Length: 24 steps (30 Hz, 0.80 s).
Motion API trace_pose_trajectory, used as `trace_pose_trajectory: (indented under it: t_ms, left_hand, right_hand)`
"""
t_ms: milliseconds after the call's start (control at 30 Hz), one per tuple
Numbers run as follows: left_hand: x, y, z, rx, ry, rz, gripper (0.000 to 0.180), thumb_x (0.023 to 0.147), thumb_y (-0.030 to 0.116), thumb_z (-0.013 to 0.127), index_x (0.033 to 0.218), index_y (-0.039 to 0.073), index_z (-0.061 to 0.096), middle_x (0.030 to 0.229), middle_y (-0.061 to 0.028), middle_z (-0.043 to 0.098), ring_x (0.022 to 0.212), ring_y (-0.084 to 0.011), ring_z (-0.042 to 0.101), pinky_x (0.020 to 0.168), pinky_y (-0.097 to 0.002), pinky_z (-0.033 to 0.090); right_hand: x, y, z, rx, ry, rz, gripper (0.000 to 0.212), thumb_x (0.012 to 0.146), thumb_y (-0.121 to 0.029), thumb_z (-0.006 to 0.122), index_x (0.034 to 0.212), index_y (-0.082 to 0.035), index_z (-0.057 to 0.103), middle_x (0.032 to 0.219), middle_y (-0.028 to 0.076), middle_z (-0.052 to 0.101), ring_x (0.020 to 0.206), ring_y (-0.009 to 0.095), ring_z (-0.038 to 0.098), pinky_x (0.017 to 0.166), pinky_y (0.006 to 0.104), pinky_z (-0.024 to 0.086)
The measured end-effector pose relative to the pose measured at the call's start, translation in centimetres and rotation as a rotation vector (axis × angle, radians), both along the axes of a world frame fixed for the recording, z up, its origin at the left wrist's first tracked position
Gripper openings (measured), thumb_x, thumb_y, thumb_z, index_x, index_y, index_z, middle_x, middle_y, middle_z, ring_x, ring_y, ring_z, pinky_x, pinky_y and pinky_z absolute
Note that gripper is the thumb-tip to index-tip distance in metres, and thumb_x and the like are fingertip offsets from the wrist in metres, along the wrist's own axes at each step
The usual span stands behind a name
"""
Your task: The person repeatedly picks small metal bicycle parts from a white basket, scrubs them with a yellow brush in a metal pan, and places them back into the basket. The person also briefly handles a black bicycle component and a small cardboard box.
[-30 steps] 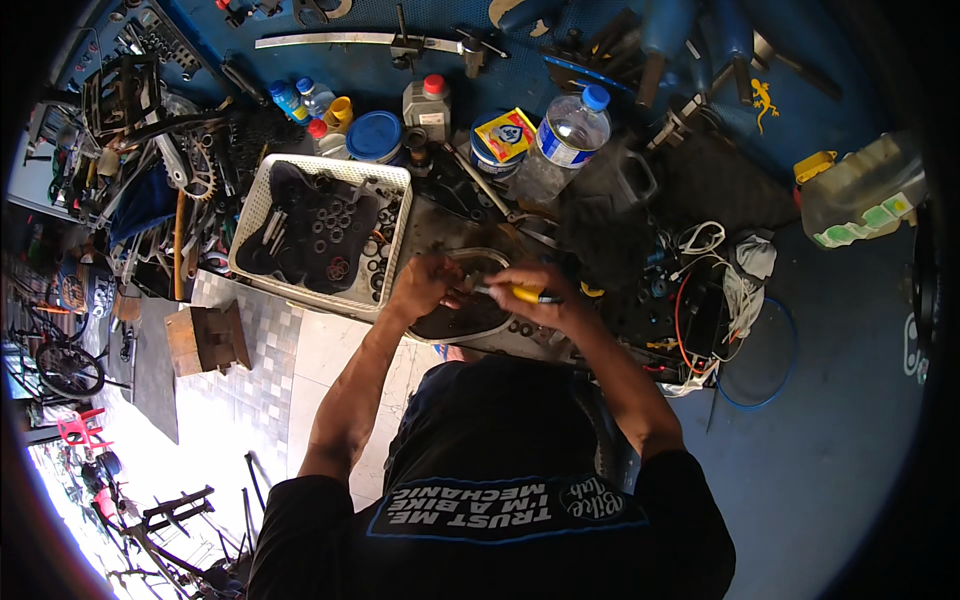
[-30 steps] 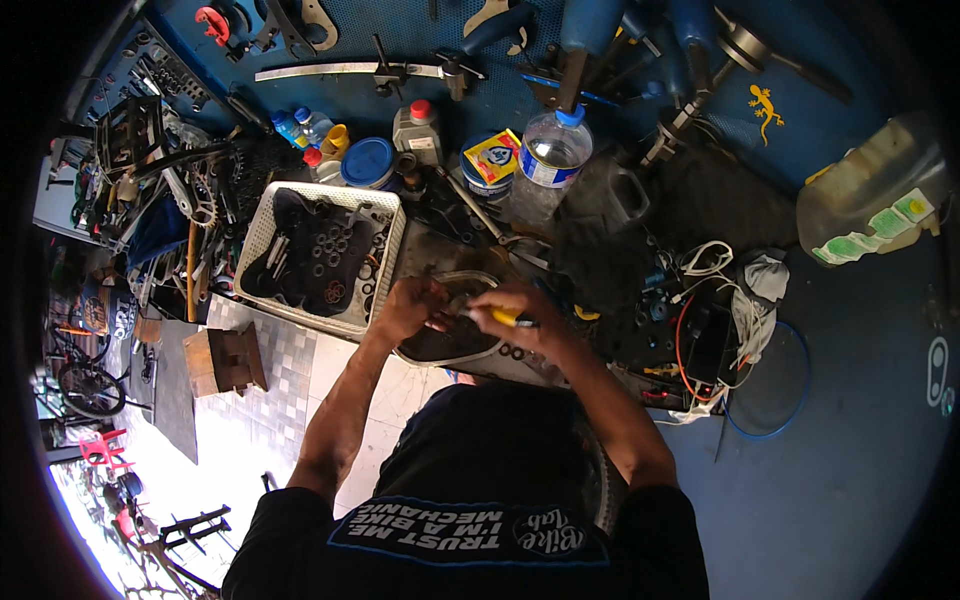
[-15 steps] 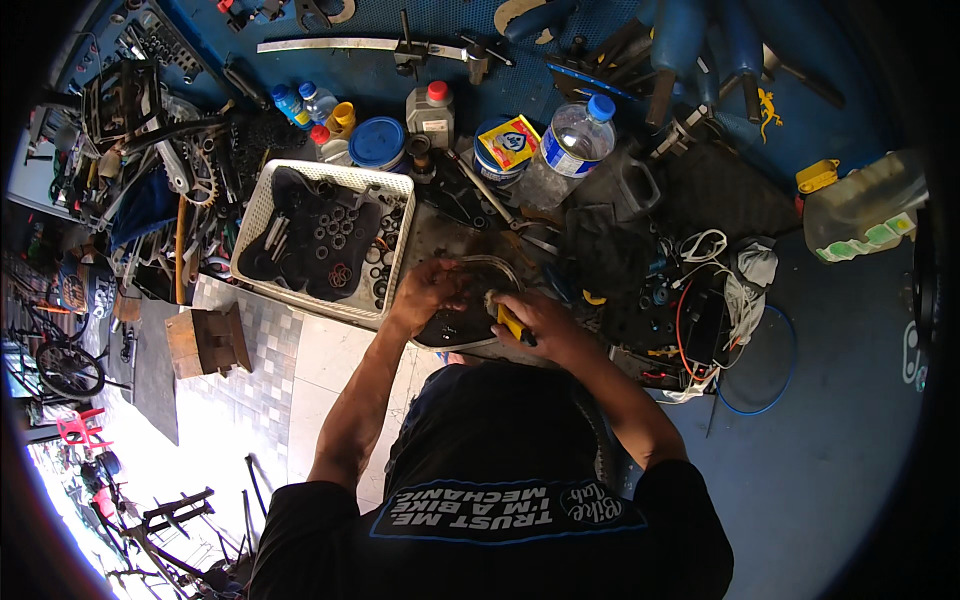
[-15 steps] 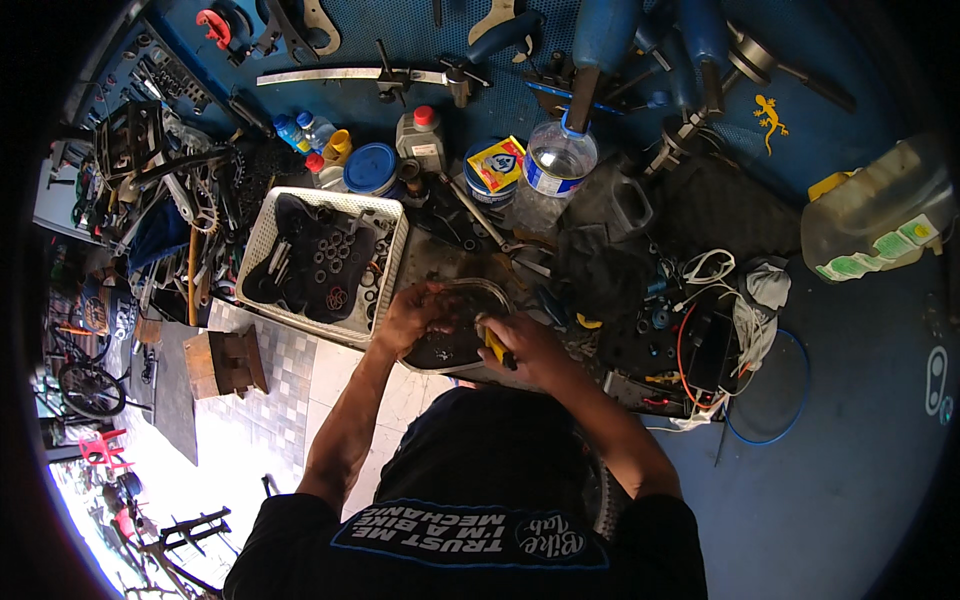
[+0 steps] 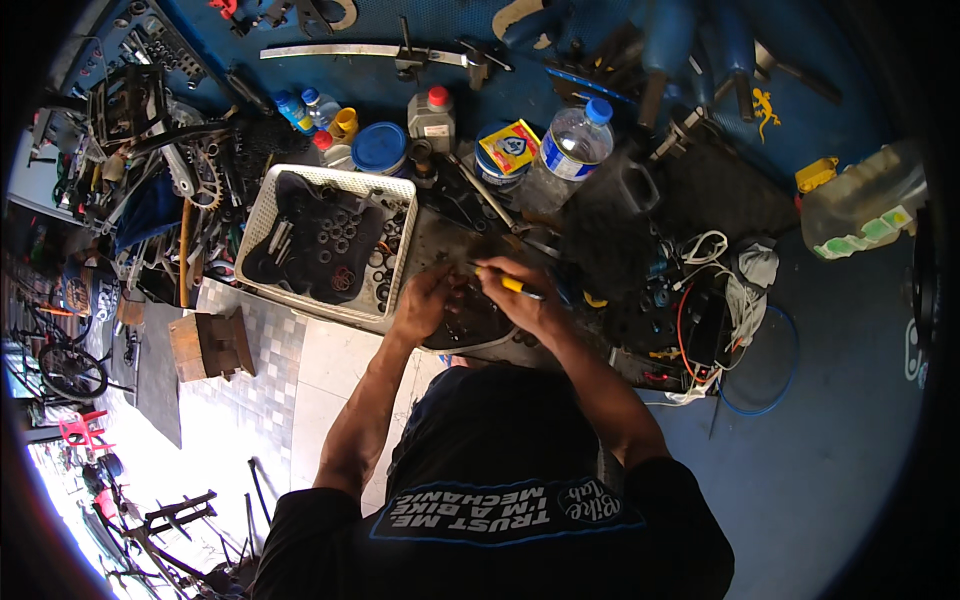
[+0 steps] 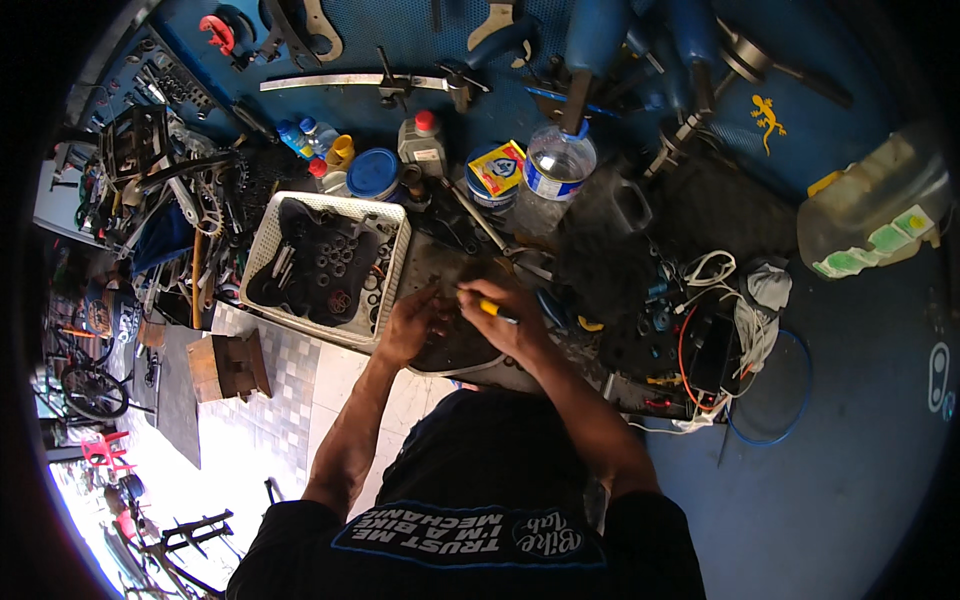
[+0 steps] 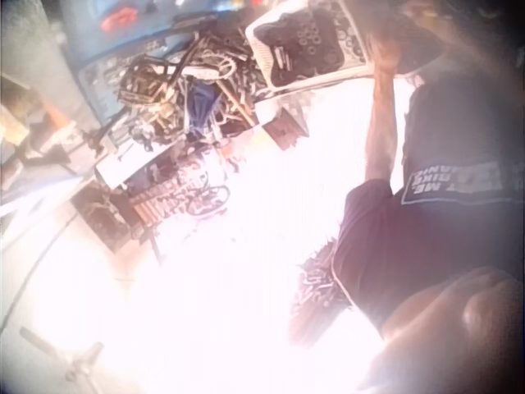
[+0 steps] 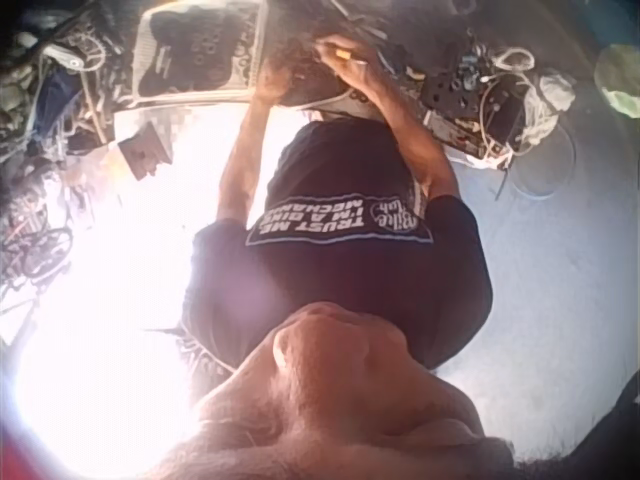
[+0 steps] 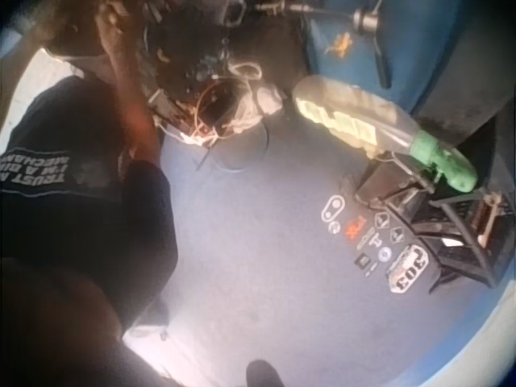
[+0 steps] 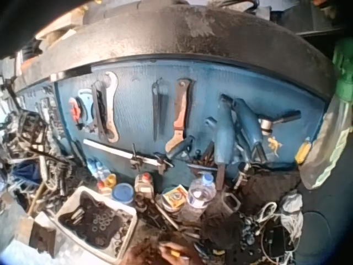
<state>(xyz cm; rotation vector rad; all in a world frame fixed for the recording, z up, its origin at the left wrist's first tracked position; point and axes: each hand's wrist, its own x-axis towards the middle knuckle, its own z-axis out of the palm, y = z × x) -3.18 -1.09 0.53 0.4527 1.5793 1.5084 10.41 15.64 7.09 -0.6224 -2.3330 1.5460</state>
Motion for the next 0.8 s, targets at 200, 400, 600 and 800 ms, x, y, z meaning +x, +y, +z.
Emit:
trace_pose_trajectory:
  t_ms: [200,400,600,800]
  left_hand:
    - [1.0,0.1,-0.2,-0.008,0.098,0.044,0.032,0.112,0.012,0.053,0.138,-0.002,0.066,0.110,-0.0059,0.074,0.088,-0.0119,0.069,0.075,-0.0275,0.057]
    - [1.6,1.0,0.8,0.058,0.049,0.156,0.032,0.112,0.014,0.055,0.138,-0.001,0.067,0.112,-0.0042,0.075,0.089,-0.0103,0.067,0.075,-0.0270,0.056]
    - [0.8,0.8,0.5,0.090,0.003,0.193,0.032,0.113,0.017,0.055,0.137,0.001,0.069,0.117,-0.0035,0.078,0.091,-0.0081,0.065,0.073,-0.0248,0.054]
    - [1.1,0.7,0.9,-0.010,0.021,0.147,0.032,0.112,0.021,0.058,0.134,0.001,0.071,0.120,-0.0053,0.078,0.096,-0.0096,0.067,0.076,-0.0257,0.054]
  right_hand:
    - [0.0,-1.2,1.4,-0.002,0.102,-0.051,0.024,0.105,-0.025,0.073,0.107,-0.001,0.073,0.081,0.009,0.073,0.077,0.008,0.068,0.069,0.0285,0.054]
    - [0.9,-0.6,-1.2,-0.229,0.103,-0.136,0.026,0.109,-0.025,0.068,0.105,0.001,0.069,0.084,0.004,0.070,0.079,0.011,0.070,0.070,0.0269,0.055]
    - [3.1,-1.1,-1.0,0.001,-0.090,0.037,0.026,0.108,-0.027,0.069,0.112,-0.002,0.073,0.090,0.009,0.076,0.082,0.013,0.075,0.072,0.0302,0.057]
    - [3.7,-0.2,-1.3,0.201,0.078,0.068,0.028,0.104,-0.022,0.072,0.125,-0.003,0.074,0.097,0.011,0.080,0.086,0.017,0.078,0.075,0.0305,0.059]
